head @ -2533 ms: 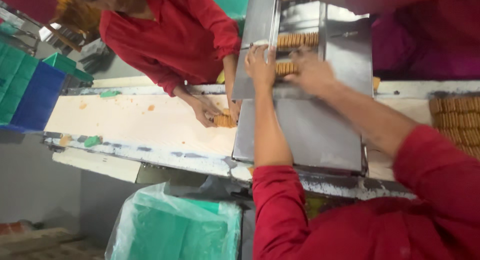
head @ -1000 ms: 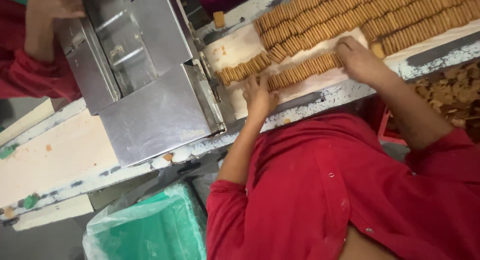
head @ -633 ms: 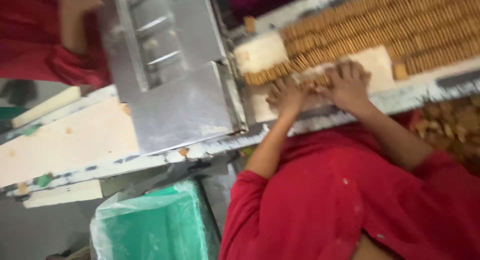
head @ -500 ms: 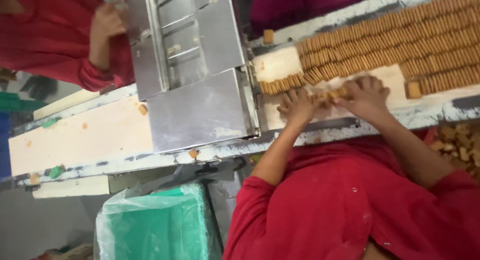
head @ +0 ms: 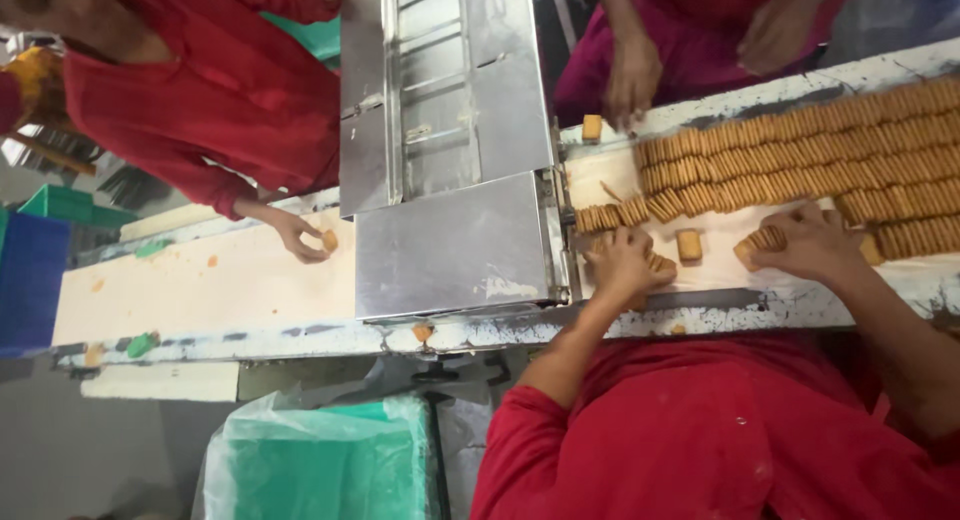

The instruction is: The person arranges rectangular biscuits on a conveyor belt, picking them up from a pile and placing them in neat rows. The person works alongside others in a factory setting, continuously feeding biscuits onto the moving belt.

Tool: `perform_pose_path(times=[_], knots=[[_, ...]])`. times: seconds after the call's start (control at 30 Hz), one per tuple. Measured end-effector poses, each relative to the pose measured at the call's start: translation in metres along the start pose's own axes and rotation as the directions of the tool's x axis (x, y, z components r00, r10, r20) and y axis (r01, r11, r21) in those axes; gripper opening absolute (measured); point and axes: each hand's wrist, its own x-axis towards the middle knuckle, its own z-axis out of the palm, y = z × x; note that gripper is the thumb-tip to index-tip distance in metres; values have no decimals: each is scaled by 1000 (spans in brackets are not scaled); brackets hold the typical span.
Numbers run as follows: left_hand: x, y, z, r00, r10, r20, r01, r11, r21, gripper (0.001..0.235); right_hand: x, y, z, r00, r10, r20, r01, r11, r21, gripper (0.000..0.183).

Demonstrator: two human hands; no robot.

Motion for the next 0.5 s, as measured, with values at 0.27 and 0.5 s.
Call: perform_pose_path(times=[0.27,0.5], knots=[[-82,16,-157,802,489,-342,-335,843,421,46,-17,-27,-22,950,-195,-245,213,976,51,97],[-27,-202,-321,-73,163,-984,-29,986,166,52,-23,-169,-146,689,-424,-588,570,818,78,60]])
